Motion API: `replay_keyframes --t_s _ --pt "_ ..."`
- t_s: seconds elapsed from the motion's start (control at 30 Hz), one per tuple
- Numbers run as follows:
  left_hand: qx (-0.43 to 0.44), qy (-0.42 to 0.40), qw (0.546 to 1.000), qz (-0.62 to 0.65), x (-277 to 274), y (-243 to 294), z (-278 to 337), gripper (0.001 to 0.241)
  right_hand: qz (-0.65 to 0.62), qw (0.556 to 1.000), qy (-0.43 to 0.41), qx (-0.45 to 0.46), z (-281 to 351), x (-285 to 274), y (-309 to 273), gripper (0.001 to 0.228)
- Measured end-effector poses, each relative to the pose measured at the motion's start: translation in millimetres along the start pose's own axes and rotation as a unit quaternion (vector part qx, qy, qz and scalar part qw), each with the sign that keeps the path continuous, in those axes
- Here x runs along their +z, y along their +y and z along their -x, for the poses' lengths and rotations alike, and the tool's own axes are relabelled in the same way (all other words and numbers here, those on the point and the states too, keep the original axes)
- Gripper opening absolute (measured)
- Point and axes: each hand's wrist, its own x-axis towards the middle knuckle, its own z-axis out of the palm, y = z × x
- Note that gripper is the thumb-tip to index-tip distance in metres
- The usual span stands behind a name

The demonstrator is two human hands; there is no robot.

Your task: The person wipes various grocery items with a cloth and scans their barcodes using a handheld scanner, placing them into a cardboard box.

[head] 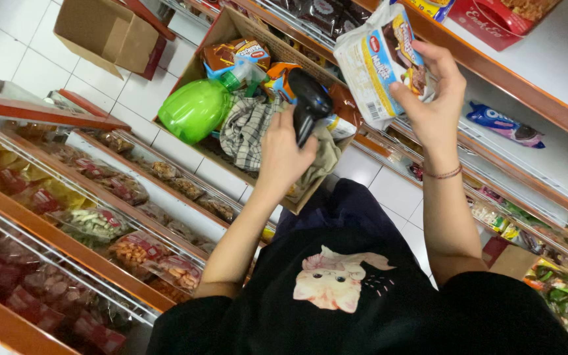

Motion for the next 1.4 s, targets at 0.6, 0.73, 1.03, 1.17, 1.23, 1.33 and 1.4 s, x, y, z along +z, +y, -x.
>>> replay_keyframes --t_s 0.6,0.73,1.03,1.17,1.23,1.33,1.4 --pt "-0.087 -0.119 0.859 0.49 -3.2 76.0 -13.3 0.056 0.355 0.877 -0.056 -0.317 51.6 -29.7 -31.3 0.053" --pt "0.04 -0.096 0.902 0.42 28.8 101.0 -16.3 0.06 0.416 0.835 -0.045 -0.356 66.2 -60.4 -25.9 0.044" --pt "0.058 -0.165 0.836 0.52 107.3 142.4 -10.7 0.073 0.008 0.979 0.19 -0.073 109.3 -136.3 -20.9 0.076" --pt "0.156 -0.164 0.848 0.48 140.7 168.2 -17.0 0.071 0.03 0.984 0.176 -0.018 122.2 -177.5 -10.2 0.053" --pt "0.204 -0.148 0.853 0.457 152.7 179.6 -23.7 0.068 0.085 0.979 0.188 -0.003 125.8 -195.5 -5.9 0.047" --pt "0.244 -0.057 0.943 0.218 167.3 192.1 -32.2 0.054 0.077 0.971 0.224 -0.023 121.8 -212.4 2.2 0.039" --pt "0.237 -0.038 0.943 0.229 180.2 200.1 -39.3 0.046 0.09 0.963 0.249 -0.045 113.0 -217.5 8.2 0.038"
